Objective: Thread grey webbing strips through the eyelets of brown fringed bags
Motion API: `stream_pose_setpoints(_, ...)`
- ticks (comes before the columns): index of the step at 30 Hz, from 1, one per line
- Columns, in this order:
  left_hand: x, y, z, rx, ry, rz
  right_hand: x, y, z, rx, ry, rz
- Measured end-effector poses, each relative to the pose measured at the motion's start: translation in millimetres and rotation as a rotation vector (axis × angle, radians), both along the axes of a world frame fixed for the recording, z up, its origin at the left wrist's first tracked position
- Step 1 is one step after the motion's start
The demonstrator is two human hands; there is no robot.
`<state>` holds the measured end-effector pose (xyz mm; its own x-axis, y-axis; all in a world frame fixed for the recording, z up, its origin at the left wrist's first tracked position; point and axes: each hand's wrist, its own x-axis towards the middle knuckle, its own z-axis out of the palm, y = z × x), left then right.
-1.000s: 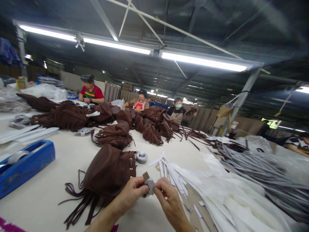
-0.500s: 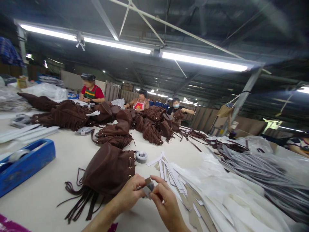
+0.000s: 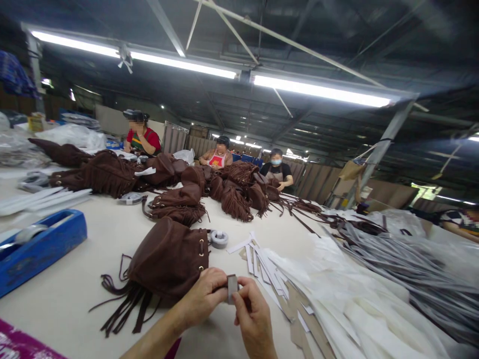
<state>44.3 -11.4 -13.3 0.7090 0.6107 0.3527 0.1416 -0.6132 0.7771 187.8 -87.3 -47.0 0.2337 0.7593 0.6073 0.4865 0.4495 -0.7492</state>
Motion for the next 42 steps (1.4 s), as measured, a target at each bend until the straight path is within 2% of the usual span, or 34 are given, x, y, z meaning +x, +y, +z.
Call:
stream_pose_setpoints(7, 0, -7, 5.4, -0.021, 0.043, 0.040, -2, 1, -5.5, -0.073, 0.113, 0.057)
stream_pose_setpoints(14, 6, -9, -0.7, -0.049, 0.104, 0.089, 1, 4, -8.5, -0.141, 0.279, 0.051)
stream_pose_setpoints(18, 8, -13, -1.4, 0.009, 0.138, 0.107, 6, 1, 0.2, -0.155, 0.124, 0.071)
stream_pose_setpoints(22, 7, -14, 2.7, 0.027, 0.166, 0.045, 7, -2, 5.7, -0.061, -0.028, -0.009)
stream_pose_setpoints(28, 4, -14, 9.2, -0.066, 0.163, -0.061, 3, 1, 4.4, -0.041, -0.037, -0.037)
stream_pose_setpoints(33, 7, -13, 7.3, -0.155, 0.134, -0.021, 5, 4, 7.8, -0.040, -0.063, -0.037)
stream_pose_setpoints(38, 9, -12, -0.7, -0.208, 0.097, 0.070, 12, 0, 18.4, -0.097, -0.099, 0.089)
stream_pose_setpoints(42, 9, -11, -3.9, -0.304, 0.038, 0.057, 15, -3, 16.9, -0.017, -0.171, 0.115)
